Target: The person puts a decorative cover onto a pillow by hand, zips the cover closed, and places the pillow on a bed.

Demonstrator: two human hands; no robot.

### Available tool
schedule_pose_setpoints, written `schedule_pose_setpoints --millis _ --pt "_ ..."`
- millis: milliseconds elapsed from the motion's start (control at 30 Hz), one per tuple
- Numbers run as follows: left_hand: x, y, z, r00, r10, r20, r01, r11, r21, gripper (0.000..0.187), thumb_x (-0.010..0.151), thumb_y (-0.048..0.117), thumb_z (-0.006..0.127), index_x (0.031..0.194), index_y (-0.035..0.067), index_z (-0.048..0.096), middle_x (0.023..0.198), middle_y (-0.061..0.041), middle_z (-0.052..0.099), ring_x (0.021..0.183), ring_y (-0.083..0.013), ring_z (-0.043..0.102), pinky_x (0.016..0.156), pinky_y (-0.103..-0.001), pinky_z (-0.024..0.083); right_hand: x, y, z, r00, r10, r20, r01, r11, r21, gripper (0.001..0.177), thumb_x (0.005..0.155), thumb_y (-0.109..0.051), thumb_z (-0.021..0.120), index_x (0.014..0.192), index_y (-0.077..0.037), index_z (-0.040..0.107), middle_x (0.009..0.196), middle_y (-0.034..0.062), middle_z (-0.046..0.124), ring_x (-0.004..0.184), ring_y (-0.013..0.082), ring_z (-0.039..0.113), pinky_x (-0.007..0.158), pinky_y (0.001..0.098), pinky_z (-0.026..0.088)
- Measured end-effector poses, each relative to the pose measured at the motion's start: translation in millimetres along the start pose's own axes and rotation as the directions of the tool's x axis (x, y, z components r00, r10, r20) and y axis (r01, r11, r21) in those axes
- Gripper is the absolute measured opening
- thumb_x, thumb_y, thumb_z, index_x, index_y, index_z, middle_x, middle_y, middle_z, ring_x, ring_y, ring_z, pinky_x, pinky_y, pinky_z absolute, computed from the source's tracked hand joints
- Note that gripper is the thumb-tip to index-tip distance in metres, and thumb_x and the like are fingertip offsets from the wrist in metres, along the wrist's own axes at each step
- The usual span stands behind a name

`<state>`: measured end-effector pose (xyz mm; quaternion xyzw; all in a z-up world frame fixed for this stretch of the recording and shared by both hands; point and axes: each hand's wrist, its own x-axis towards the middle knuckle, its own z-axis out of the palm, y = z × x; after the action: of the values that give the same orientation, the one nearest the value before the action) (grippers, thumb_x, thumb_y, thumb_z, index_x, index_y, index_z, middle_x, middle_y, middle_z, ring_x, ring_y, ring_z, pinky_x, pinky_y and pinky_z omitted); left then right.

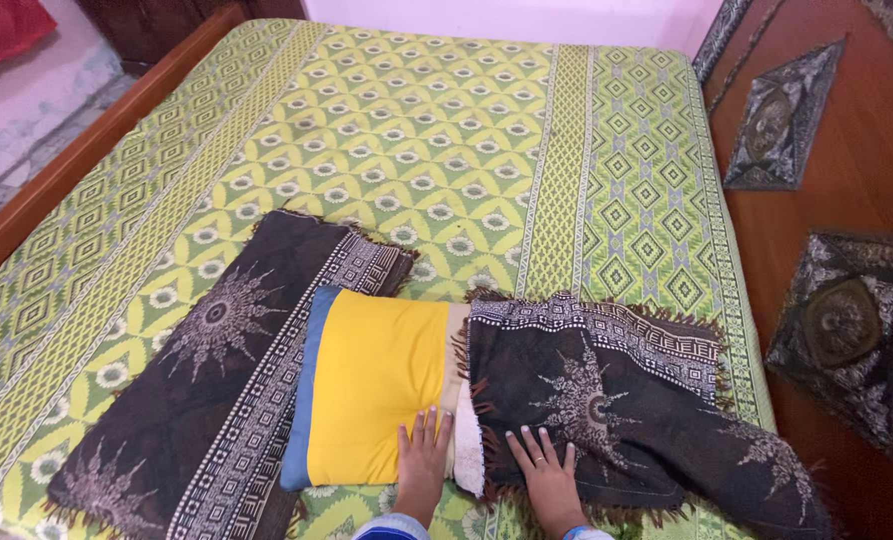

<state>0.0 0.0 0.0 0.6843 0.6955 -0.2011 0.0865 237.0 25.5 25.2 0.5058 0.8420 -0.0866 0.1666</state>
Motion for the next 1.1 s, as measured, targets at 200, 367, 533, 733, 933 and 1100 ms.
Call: schedule_pose_setpoints --millis 200,367,533,733,933,1100 --pt "17.6 -1.8 15.5 0.998 -0.005 -0.067 0.000 0.997 -0.077 0.072 0.100 0.020 0.052 0.162 0.019 0.014 0.168 -0.012 0.015 0.152 -0.0330 0.021 0.115 -0.065 0.023 14.5 7.1 5.9 0.993 0.006 -0.116 0.006 0.995 0.098 0.075 0.095 -0.005 0.049 0.159 -0.037 0.023 0.163 -0.0011 0.030 0.150 0.0278 0.030 0.113 0.0704 0.027" --pt "8.1 -27.6 -22.2 0.982 0.061 -0.178 -0.101 0.970 -0.221 0.053 0.096 0.014 0.055 0.147 0.024 0.049 0.133 -0.009 0.062 0.120 -0.0279 0.062 0.097 -0.051 0.051 11.1 36.6 -33.1 0.979 -0.075 -0.189 0.135 0.935 0.327 0.075 0.084 0.003 0.056 0.151 -0.031 0.044 0.150 0.0037 0.052 0.130 0.0289 0.056 0.106 0.0496 0.047" --pt "-11.5 -56.9 -132.9 0.903 0.033 -0.428 -0.194 0.921 -0.337 0.046 0.088 0.011 0.060 0.127 0.034 0.070 0.105 -0.010 0.075 0.099 -0.0306 0.071 0.083 -0.048 0.056 -38.1 50.6 -129.5 0.817 0.034 -0.575 0.197 0.922 0.334 0.079 0.069 0.013 0.056 0.133 -0.032 0.065 0.130 0.0032 0.069 0.108 0.0278 0.071 0.091 0.0394 0.057" --pt "-81.3 -80.0 -276.1 0.835 -0.099 -0.541 -0.151 0.905 -0.398 0.046 0.082 0.011 0.063 0.118 0.038 0.077 0.095 -0.014 0.075 0.092 -0.0339 0.072 0.084 -0.047 0.057 -95.7 72.1 -224.6 0.466 0.030 -0.884 0.198 0.970 0.137 0.054 0.080 0.007 0.064 0.123 -0.024 0.071 0.115 0.0028 0.076 0.102 0.0232 0.074 0.087 0.0382 0.058" --pt "-141.5 -116.2 -302.9 0.905 -0.159 -0.394 -0.060 0.871 -0.488 0.037 0.077 0.023 0.075 0.112 0.035 0.078 0.100 -0.009 0.077 0.097 -0.0324 0.072 0.087 -0.048 0.055 -141.8 116.2 -228.3 0.381 0.129 -0.916 0.051 0.986 0.160 0.052 0.075 0.002 0.071 0.120 -0.024 0.074 0.109 0.0039 0.077 0.100 0.0254 0.073 0.090 0.0393 0.056" --pt "-122.0 -122.4 -262.7 0.928 -0.205 -0.311 0.014 0.853 -0.522 0.046 0.075 0.026 0.080 0.120 0.035 0.073 0.111 -0.009 0.075 0.108 -0.0303 0.069 0.100 -0.049 0.049 -115.5 120.3 -188.0 0.438 0.204 -0.875 0.040 0.968 0.246 0.051 0.073 -0.001 0.075 0.118 -0.025 0.073 0.110 0.0053 0.076 0.101 0.0264 0.071 0.090 0.0408 0.055"
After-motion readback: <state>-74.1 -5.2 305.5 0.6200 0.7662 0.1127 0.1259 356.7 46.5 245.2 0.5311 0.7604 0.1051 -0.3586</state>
